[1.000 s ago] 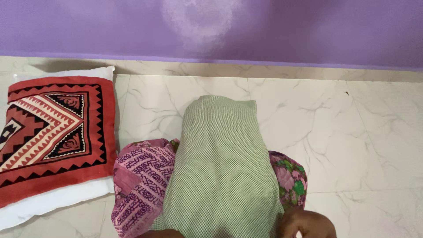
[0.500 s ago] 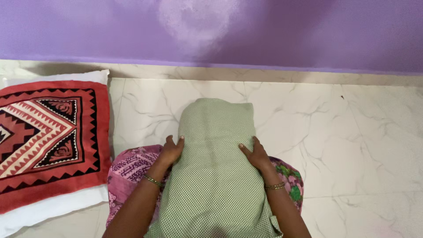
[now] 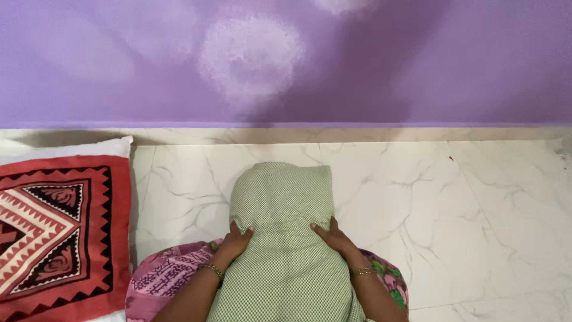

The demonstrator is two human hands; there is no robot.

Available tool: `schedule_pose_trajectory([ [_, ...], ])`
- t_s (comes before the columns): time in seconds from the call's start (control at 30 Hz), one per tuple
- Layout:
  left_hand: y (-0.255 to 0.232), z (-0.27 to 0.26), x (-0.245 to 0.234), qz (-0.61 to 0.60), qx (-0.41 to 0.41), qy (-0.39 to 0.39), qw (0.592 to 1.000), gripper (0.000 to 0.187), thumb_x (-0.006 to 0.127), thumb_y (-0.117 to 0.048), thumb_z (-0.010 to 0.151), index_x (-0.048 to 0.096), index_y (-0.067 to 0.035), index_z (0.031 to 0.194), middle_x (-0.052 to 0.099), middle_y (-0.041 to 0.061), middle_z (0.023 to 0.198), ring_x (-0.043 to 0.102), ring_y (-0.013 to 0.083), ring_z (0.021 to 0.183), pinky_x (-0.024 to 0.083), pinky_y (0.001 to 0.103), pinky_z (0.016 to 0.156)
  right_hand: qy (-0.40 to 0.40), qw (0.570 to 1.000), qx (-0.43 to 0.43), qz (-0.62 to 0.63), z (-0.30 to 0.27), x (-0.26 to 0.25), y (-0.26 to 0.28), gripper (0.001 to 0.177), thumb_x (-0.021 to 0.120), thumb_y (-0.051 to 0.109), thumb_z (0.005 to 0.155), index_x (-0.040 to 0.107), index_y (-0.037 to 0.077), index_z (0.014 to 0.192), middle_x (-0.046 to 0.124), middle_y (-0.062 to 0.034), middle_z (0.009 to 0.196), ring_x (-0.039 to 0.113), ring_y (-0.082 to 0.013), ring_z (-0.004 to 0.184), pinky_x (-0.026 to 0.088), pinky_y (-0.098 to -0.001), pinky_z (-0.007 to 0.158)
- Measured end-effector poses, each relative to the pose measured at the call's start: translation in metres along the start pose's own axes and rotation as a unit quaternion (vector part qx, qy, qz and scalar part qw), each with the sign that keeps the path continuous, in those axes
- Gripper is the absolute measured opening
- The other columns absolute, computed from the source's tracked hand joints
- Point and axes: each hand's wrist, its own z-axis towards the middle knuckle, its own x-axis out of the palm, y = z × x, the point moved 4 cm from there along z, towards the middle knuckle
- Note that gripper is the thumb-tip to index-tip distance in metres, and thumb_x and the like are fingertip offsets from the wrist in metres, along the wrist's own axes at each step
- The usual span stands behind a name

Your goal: The person inserts a white pillow into a green checkered pillowcase, smoothing the fabric and tucking the edges to fit the pillow. The person then picks up a second pillow with a red patterned cover and begins to insert it into a white pillowcase.

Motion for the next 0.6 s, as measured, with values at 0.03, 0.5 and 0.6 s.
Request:
schedule_pose_trajectory([
  [0.03, 0.001, 0.009, 0.002, 0.012, 0.003, 0.000, 1.000, 0.107, 0.055, -0.062, 0.092, 0.004, 0.002, 0.161, 0.049, 0.038, 0.145, 0.056, 0.0472, 0.134, 0.046, 0.044, 0.113, 0.004, 1.000, 0.003, 0.018, 0.009, 0.002, -0.001, 0.136, 0.067, 0.077, 0.072, -0.001, 0.000, 0.162, 0.034, -0.0312, 0.159, 0.047, -0.0412, 0.144, 0.045, -0.0454, 0.115],
  [0.5, -0.041, 0.012, -0.031, -0.028, 0.120, -0.051, 0.991, 0.097, 0.063, -0.057, 0.089, 0.023, -0.004, 0.159, 0.050, 0.029, 0.149, 0.054, 0.0421, 0.135, 0.044, 0.042, 0.113, 0.014, 0.976, -0.022, 0.214, 0.017, 0.000, 0.021, 0.119, 0.076, 0.063, 0.073, 0.026, -0.009, 0.153, 0.053, -0.0314, 0.145, 0.060, -0.0411, 0.129, 0.056, -0.0473, 0.103],
  [0.6, -0.056, -0.008, -0.042, -0.077, 0.155, -0.043, 0.984, 0.089, 0.068, -0.045, 0.090, 0.027, -0.008, 0.160, 0.044, 0.024, 0.156, 0.048, 0.0373, 0.142, 0.039, 0.041, 0.116, -0.040, 0.957, -0.067, 0.281, -0.019, -0.013, 0.035, 0.096, 0.072, 0.054, 0.081, 0.042, -0.010, 0.145, 0.063, -0.0296, 0.134, 0.068, -0.0391, 0.118, 0.059, -0.0435, 0.096],
])
